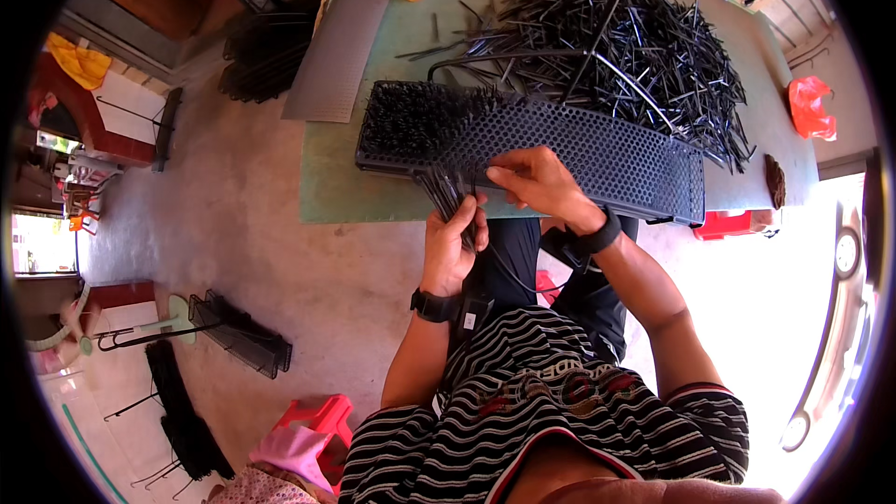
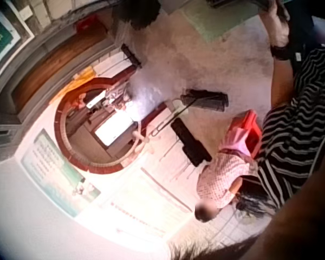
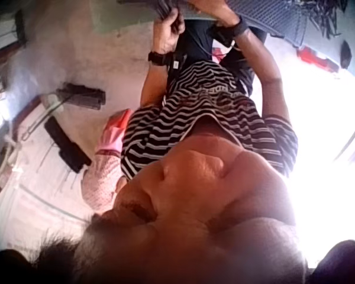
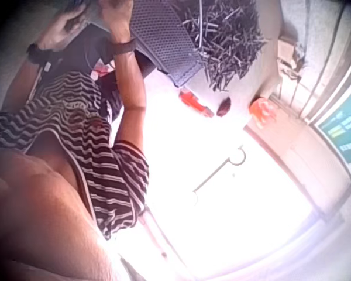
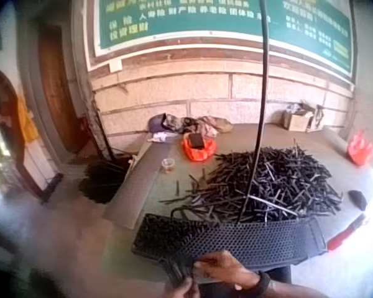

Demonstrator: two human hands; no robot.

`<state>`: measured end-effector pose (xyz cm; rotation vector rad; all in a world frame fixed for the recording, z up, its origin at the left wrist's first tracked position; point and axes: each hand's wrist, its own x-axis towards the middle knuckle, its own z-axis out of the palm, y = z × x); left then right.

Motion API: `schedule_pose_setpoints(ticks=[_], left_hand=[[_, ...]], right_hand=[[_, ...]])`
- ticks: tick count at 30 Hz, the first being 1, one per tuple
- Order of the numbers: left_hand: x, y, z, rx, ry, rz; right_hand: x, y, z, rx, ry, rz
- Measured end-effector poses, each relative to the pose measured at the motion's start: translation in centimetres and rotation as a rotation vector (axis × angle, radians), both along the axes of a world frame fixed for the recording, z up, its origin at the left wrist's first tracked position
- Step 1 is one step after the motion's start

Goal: The person assembles long black plastic strips into a perforated metal base, picking up strips from a pile on the table and inserting them one at a time into the holes by hand.

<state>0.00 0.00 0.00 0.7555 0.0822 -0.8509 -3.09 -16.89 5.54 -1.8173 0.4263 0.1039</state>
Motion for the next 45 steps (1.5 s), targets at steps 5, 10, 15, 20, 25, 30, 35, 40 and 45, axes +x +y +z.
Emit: schedule_pose_setpoints(ticks=[5,10,15,20,25,30,35,40,45], left_hand=[[-1.4,0.3,0.4,0.070,-0.015,-0.010],[-0.3,2.2,0.1,0.296,-0.193,0.265],[0.2,3.4,-0.6,0.290,-0.110,0.313],[0.3,4.0,-0.8,0.270,-0.066,0.339],[0.4,4.2,-1.1,0.246,-0.068,0.358],[0.5,4.4,-0.8,0.269,-0.071,0.356],[0.4,4.1,-0.2,0.258,-0.054,0.338],[0.2,3.2,0.4,0.215,-0.055,0.268],[-0.5,0.2,0.9,0.219,-0.081,0.115]], right_hand=[[0.8,1.5,-2.7,0.397,-0.073,-0.131],[2.6,3.7,-0.1,0.063,-0.398,-0.316],[4.2,5.0,-0.3,-0.313,-0.699,-0.208],[5.6,5.3,-1.1,-0.442,-0.753,-0.132],[6.0,5.4,-1.5,-0.479,-0.758,-0.113],[6.1,5.3,-1.6,-0.608,-0.779,-0.032],[6.4,4.5,-2.4,-0.871,-0.720,0.143],[4.7,4.1,0.1,-0.514,-0.367,-0.060],[2.5,1.5,-0.9,0.163,-0.075,-0.124]])
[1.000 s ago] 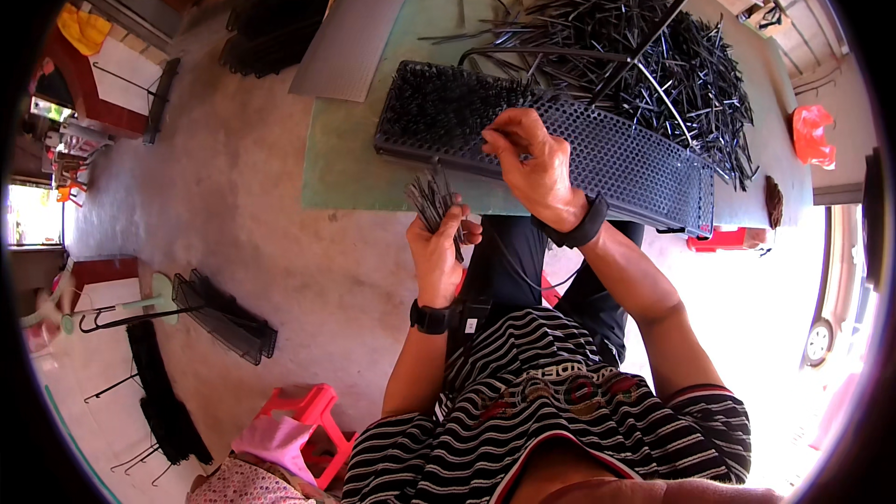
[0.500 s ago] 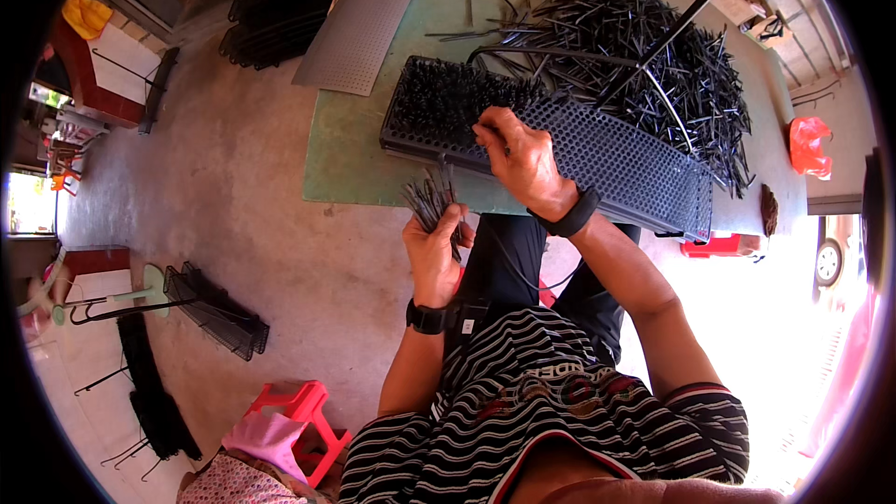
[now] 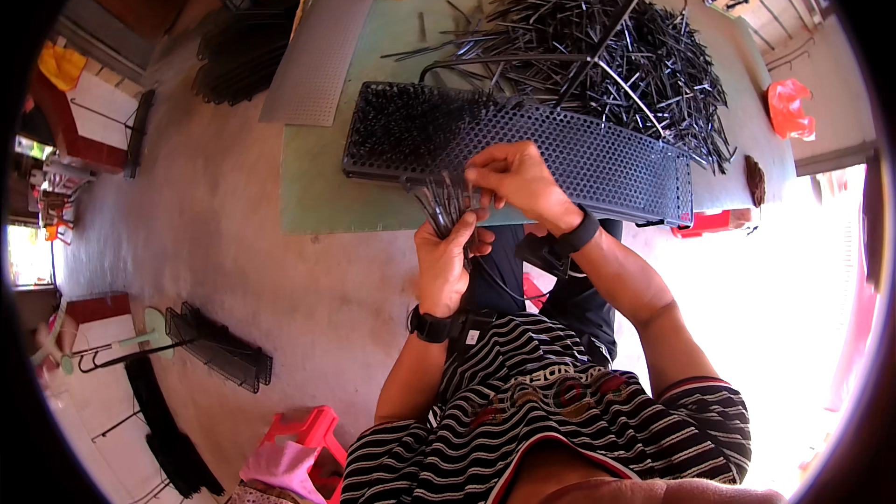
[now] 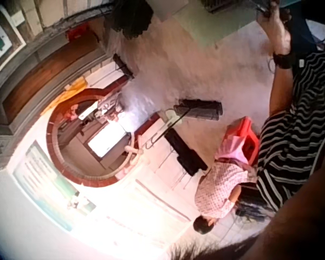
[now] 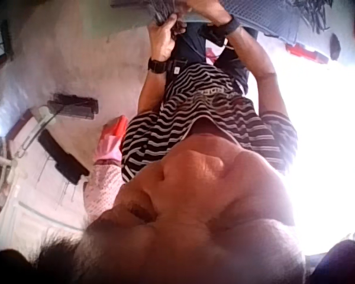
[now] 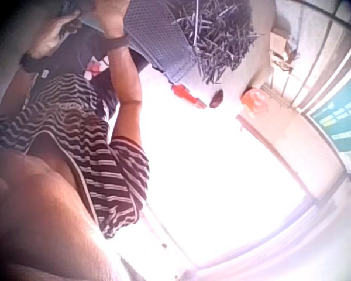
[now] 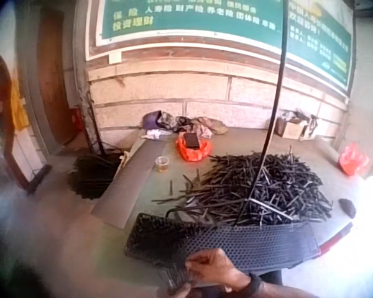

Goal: The person assembles long black plastic strips into a perforated metal base, picking up strips from a pile on the table and inserting them one at a time into the holes by hand.

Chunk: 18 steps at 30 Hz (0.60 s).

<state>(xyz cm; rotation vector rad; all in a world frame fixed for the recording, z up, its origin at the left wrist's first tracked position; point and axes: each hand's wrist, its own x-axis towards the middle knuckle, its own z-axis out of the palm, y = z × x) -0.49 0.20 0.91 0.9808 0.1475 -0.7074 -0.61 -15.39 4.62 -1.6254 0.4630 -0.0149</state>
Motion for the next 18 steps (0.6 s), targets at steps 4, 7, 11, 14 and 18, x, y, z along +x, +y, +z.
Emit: schedule_pose_setpoints(ticks=[4,7,11,14,18], left_hand=[[0.0,-2.1,-0.3,0.036,-0.101,0.008],[0.0,-2.9,-0.3,0.008,-0.108,0.050],[0.2,-3.4,-0.4,0.015,-0.054,0.047],[0.5,-3.2,-0.7,0.030,-0.049,0.031],[0.6,-3.2,-0.5,0.044,-0.023,0.059]], right_hand=[[-0.6,-2.9,1.4,-0.149,-0.258,-0.255],[0.4,-4.6,1.9,-0.429,-0.404,-0.366],[1.9,-5.8,1.3,-0.576,-0.530,-0.330],[2.5,-5.9,0.8,-0.631,-0.558,-0.276],[3.1,-5.8,0.0,-0.651,-0.544,-0.226]])
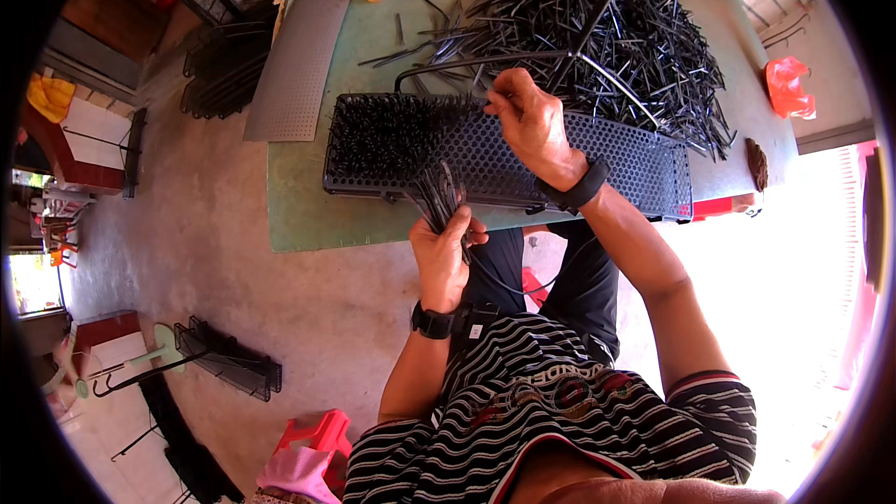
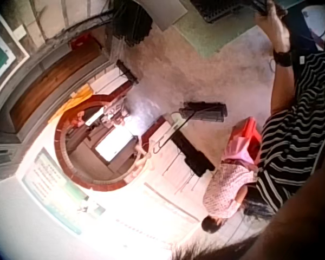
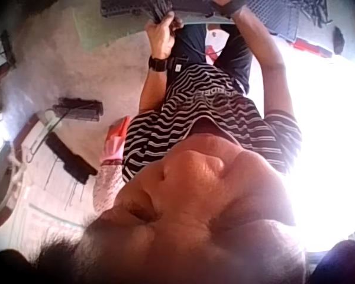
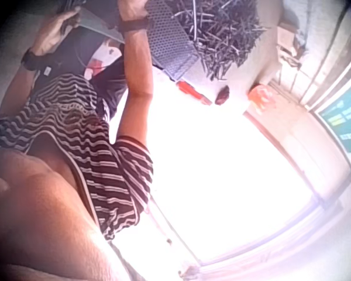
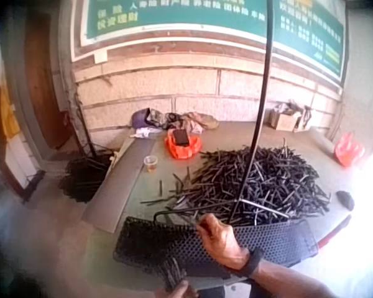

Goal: The person assembles long black plastic strips into a perforated metal base, picking up strips from a pile on the table and inserting them one at a time into the holes by hand.

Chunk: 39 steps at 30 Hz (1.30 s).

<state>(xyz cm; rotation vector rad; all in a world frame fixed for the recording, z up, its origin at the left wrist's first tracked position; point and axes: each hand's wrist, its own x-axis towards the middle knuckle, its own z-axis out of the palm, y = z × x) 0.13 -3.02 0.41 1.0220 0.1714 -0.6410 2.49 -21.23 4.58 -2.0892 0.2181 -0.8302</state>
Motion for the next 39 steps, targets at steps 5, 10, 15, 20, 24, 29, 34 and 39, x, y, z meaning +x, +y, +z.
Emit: schedule_pose_setpoints(ticks=[5,10,15,20,24,29,34,39], left_hand=[[0.1,0.1,0.2,0.011,-0.002,-0.016],[0.2,0.0,0.3,0.006,0.003,0.001],[0.1,-0.2,0.4,0.004,0.021,-0.029],[-0.4,-0.9,0.2,-0.047,0.023,-0.030],[-0.5,-0.5,-0.6,-0.081,-0.008,-0.023],[-0.5,-0.6,-0.1,-0.053,0.032,-0.010],[-0.4,-0.4,-0.2,-0.040,0.044,-0.018],[-0.4,-0.5,0.3,-0.016,0.053,-0.014]], right_hand=[[0.3,-0.5,-0.8,-0.287,0.027,0.041],[0.3,-0.4,-0.7,-0.428,0.143,-0.049],[-1.9,0.7,1.2,0.305,0.660,0.295],[-3.0,0.3,1.3,0.574,0.383,0.107],[-2.3,-0.5,2.4,0.179,0.038,-0.087],[-1.6,-1.3,0.6,0.024,-0.024,-0.075],[-1.1,-1.5,-0.6,-0.052,0.031,-0.035],[-0.5,-2.2,-1.0,-0.422,0.126,0.000]])
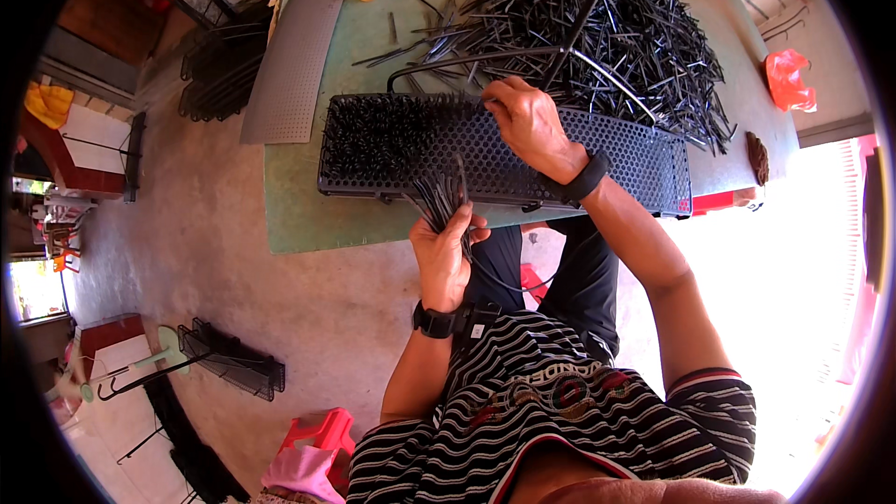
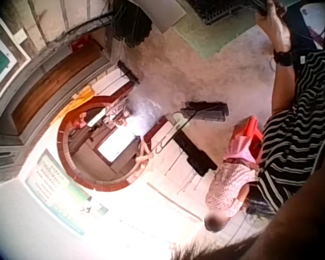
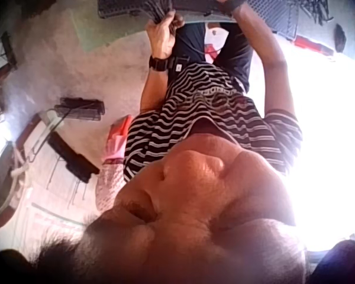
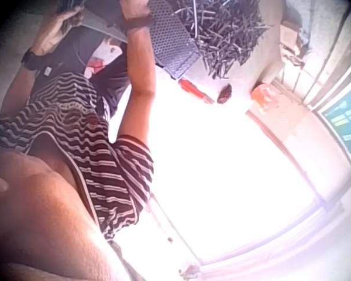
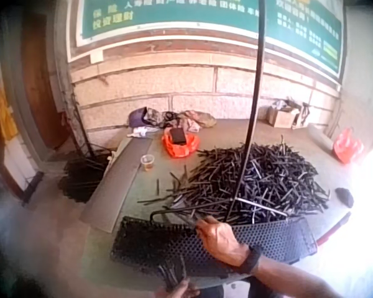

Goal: The person assembles long black plastic strips into a perforated metal base, picking up strips from a pile on the table and inserting them one at a time into the holes by hand.

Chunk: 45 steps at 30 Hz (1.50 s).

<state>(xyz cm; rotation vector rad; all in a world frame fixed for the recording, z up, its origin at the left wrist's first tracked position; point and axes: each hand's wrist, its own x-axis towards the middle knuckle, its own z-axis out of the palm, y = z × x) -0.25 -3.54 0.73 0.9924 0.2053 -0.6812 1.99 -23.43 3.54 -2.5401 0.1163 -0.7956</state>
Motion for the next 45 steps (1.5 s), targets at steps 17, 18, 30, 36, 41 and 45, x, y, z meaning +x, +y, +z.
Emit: schedule_pose_setpoints(ticks=[17,18,30,36,41,45], left_hand=[[-0.7,-1.4,-1.0,-0.003,-0.106,-0.088],[-0.7,-1.3,-1.0,-0.006,-0.113,-0.108],[-0.8,-0.2,-0.7,0.029,-0.051,-0.119],[-0.7,-0.1,-0.4,0.029,-0.048,-0.077],[-0.5,-0.1,-0.2,0.025,-0.034,-0.070],[-0.4,0.0,-0.2,0.046,-0.030,-0.060]], right_hand=[[-3.7,1.0,1.5,1.116,0.518,-0.031],[-3.7,0.8,1.3,1.109,0.506,-0.043],[-2.5,-1.6,1.9,0.784,-0.064,-0.219],[-1.8,-1.2,1.7,0.499,-0.151,-0.167],[-1.2,-1.6,0.9,0.422,-0.138,-0.124],[-0.9,-1.8,0.6,0.407,-0.146,-0.123]])
